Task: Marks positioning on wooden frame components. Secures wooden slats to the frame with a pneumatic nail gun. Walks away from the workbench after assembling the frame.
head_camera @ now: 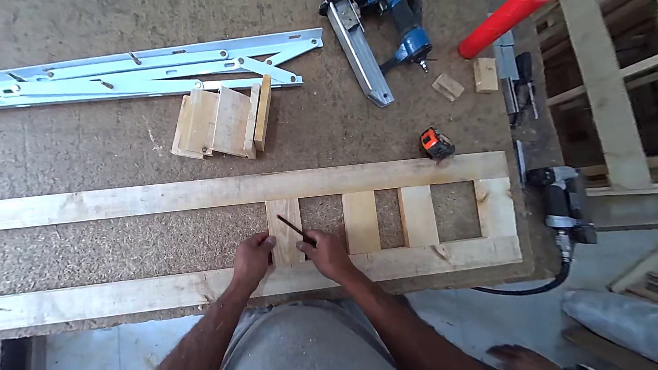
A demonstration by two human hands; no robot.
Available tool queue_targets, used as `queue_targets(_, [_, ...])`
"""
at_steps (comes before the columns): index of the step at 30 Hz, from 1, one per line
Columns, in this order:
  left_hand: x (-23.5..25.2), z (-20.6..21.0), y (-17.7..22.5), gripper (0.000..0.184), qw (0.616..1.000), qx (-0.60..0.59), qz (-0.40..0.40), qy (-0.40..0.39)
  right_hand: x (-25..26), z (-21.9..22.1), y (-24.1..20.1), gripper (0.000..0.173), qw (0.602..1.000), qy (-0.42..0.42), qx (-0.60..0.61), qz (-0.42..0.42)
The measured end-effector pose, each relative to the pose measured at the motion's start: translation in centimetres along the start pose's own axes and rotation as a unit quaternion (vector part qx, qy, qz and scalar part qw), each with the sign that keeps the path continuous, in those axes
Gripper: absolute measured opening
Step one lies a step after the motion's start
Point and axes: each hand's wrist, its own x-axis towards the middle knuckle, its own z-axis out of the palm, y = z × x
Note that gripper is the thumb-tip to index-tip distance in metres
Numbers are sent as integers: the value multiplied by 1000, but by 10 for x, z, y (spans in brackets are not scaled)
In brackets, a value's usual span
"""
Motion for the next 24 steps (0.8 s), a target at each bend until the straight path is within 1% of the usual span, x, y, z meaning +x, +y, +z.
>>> queue_targets(2, [-2,-2,3,26,1000,23,-6,-9,0,0,5,33,1000,-4,18,0])
queue_targets(5, [-1,-2,9,27,998,55,-11,-20,-1,-4,5,31,1000,1,10,6])
queue_targets(8, [-1,-4,14,28,991,129,-10,-19,-3,-2,1,29,1000,17,-5,12])
queue_targets(12, [-8,-4,19,38,962,272,28,14,-3,1,1,32,999,45,-9,1])
queue_targets(14, [-8,-4,22,42,948,316,25,13,-2,1,1,33,999,51,-4,12])
queue_targets(16, [-6,-4,26,42,946,325,7,3,1,0,-1,36,998,47,-6,29])
queue_targets(19, [-3,-5,32,39,953,302,-23,-18,3,-1,-5,38,998,40,-12,45])
queue_targets(24, [-1,-9,35,39,964,258,-49,-43,5,-3,-7,40,997,33,1,63])
